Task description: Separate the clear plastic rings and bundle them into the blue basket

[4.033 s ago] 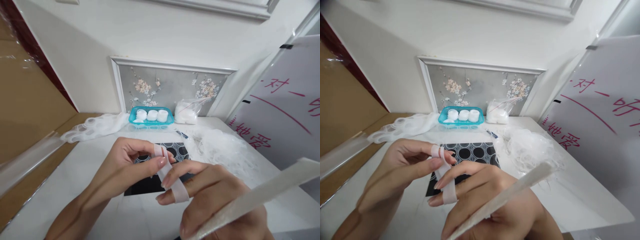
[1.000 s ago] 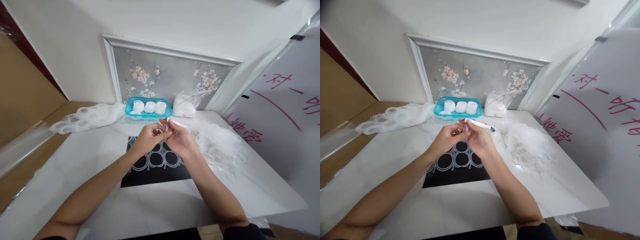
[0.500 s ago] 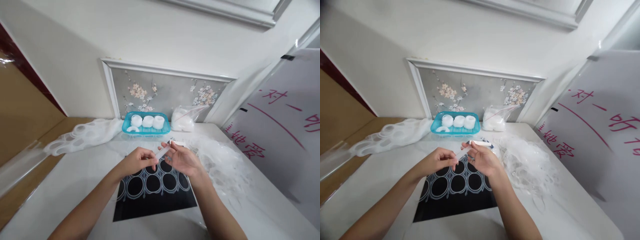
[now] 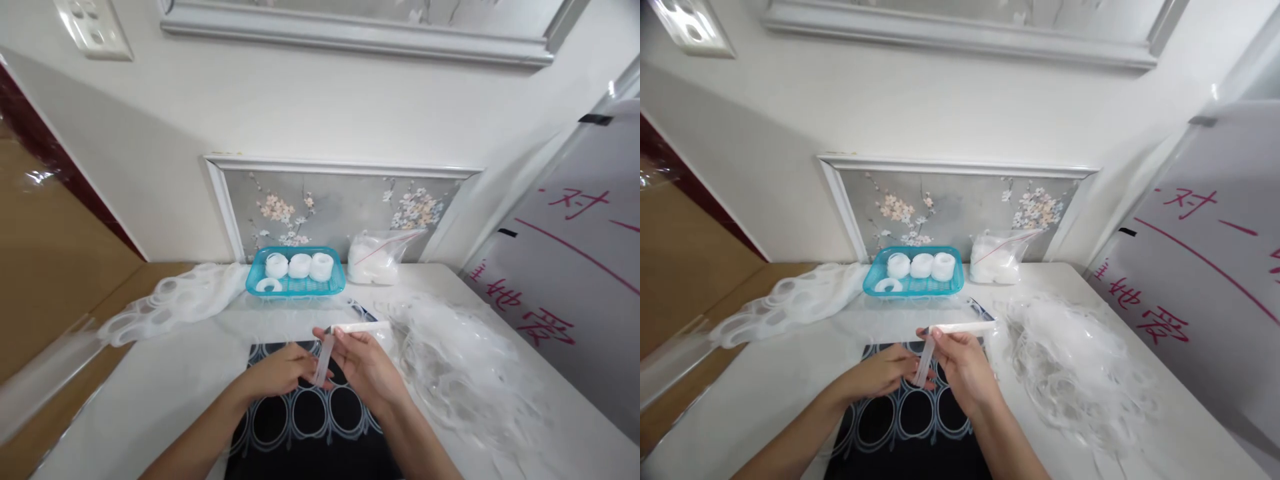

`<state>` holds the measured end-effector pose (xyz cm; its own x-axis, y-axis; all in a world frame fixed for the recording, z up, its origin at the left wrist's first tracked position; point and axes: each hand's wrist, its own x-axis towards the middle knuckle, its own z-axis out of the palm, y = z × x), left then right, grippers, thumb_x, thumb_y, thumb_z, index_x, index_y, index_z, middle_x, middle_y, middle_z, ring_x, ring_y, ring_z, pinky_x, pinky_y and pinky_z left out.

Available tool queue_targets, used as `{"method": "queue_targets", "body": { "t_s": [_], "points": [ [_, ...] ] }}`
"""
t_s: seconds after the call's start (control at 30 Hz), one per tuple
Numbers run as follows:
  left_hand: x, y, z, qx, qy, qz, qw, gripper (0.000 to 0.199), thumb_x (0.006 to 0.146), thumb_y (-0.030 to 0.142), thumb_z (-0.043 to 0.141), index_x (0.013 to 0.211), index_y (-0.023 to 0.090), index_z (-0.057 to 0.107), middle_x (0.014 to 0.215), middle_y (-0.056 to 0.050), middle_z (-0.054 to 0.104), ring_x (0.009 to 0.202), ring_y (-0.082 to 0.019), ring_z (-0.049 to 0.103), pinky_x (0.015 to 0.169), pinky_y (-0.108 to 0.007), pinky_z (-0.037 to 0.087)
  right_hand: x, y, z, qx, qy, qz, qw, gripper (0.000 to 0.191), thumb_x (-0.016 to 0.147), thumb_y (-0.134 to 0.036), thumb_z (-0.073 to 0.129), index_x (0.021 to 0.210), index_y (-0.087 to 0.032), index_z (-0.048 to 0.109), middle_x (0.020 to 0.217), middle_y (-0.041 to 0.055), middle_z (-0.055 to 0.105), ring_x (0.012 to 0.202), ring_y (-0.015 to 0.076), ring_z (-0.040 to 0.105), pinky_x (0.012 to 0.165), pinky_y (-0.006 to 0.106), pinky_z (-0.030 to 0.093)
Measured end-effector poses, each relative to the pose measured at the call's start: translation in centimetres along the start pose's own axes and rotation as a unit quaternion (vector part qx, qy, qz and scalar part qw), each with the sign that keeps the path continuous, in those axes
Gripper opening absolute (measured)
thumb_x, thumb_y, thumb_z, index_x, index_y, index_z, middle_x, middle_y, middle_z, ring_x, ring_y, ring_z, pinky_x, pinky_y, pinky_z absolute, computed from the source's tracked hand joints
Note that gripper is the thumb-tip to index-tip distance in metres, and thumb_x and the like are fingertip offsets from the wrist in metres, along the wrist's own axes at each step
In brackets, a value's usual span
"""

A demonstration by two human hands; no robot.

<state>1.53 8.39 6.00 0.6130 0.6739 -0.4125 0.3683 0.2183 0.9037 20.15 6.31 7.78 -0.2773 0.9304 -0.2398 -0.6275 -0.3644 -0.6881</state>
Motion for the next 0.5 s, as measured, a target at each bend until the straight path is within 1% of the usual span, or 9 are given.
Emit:
{"method": "queue_targets", "body": {
  "t_s": [0.07,0.1,0.13,0.2,0.27,0.33,0.37,0.43,0.5],
  "points": [
    [0.4,0.5,0.1,0.069,0.014,0.025,0.997,0.027,0.085,0.034,0.056,0.082,0.016,0.076,0.087,-0.005,0.077,0.051,-0.010,0.052,0.053,-0.023,0.036,0.0,0.3,0.0,-0.047,-0.022,-0.016,0.999,0.026,0.069,-0.041,0.087,0.074,-0.017,0.077,0.086,0.0097,0.078,0.088,0.0253,0.071,0.073,0.032,0.052],
    [0.6,0.8,0.1,0.105,0.023,0.032,0.994,0.025,0.083,0.032,0.058,0.077,0.017,0.077,0.082,-0.004,0.075,0.056,-0.012,0.054,0.056,-0.023,0.037,0.0,0.3,0.0,-0.062,-0.029,-0.019,0.997,0.027,0.070,-0.043,0.086,0.074,-0.017,0.078,0.087,0.0099,0.078,0.083,0.0250,0.070,0.066,0.032,0.051],
    [0.8,1.1,0.1,0.138,0.034,0.034,0.989,0.024,0.082,0.032,0.060,0.074,0.017,0.077,0.075,-0.002,0.073,0.058,-0.013,0.054,0.057,-0.024,0.037,0.1,0.3,0.0,-0.071,-0.032,-0.022,0.997,0.027,0.071,-0.044,0.085,0.074,-0.018,0.078,0.088,0.0099,0.078,0.079,0.0245,0.069,0.060,0.032,0.049],
    [1.1,1.6,0.1,0.181,0.059,0.039,0.981,0.026,0.083,0.036,0.061,0.070,0.017,0.076,0.062,0.000,0.066,0.053,-0.012,0.048,0.053,-0.024,0.031,0.2,-0.1,-0.1,-0.080,-0.025,-0.032,0.996,0.028,0.070,-0.046,0.085,0.073,-0.019,0.079,0.090,0.0091,0.079,0.076,0.0236,0.068,0.059,0.032,0.048],
    [1.2,2.0,0.1,0.183,0.076,0.063,0.978,0.029,0.083,0.041,0.064,0.070,0.018,0.076,0.058,0.001,0.062,0.053,-0.012,0.046,0.052,-0.024,0.029,0.2,-0.7,-0.3,-0.089,-0.013,-0.045,0.995,0.029,0.068,-0.048,0.085,0.074,-0.021,0.079,0.091,0.0085,0.079,0.081,0.0241,0.069,0.068,0.035,0.051],
    [1.3,2.4,0.0,0.163,0.086,0.078,0.980,0.026,0.082,0.043,0.068,0.078,0.019,0.078,0.065,0.002,0.066,0.058,-0.013,0.052,0.056,-0.023,0.032,0.3,-1.2,-0.5,-0.110,-0.010,-0.051,0.993,0.030,0.068,-0.050,0.085,0.076,-0.022,0.080,0.093,0.0085,0.078,0.091,0.0264,0.069,0.083,0.039,0.051],
    [1.3,2.6,-0.1,0.158,0.096,0.077,0.980,0.025,0.079,0.044,0.071,0.084,0.020,0.078,0.071,0.002,0.070,0.063,-0.014,0.056,0.058,-0.023,0.035,0.3,-1.3,-0.6,-0.128,-0.014,-0.052,0.990,0.030,0.069,-0.051,0.084,0.076,-0.023,0.080,0.092,0.0082,0.078,0.098,0.0277,0.068,0.092,0.042,0.048],
    [1.4,3.0,-0.5,0.168,0.113,0.074,0.976,0.028,0.074,0.044,0.076,0.091,0.021,0.078,0.080,0.001,0.074,0.073,-0.018,0.062,0.063,-0.023,0.039,0.3,-1.5,-0.5,-0.180,-0.035,-0.057,0.981,0.028,0.071,-0.051,0.082,0.073,-0.024,0.080,0.084,0.0063,0.077,0.108,0.0290,0.065,0.108,0.046,0.037],
    [1.6,3.2,-1.4,0.202,0.116,0.078,0.969,0.029,0.070,0.042,0.078,0.091,0.021,0.077,0.085,0.000,0.075,0.078,-0.020,0.065,0.064,-0.023,0.041,0.3,-1.6,-0.4,-0.230,-0.067,-0.061,0.969,0.028,0.074,-0.052,0.080,0.066,-0.025,0.078,0.077,0.0046,0.076,0.111,0.0288,0.064,0.114,0.046,0.029]
  ]
}}
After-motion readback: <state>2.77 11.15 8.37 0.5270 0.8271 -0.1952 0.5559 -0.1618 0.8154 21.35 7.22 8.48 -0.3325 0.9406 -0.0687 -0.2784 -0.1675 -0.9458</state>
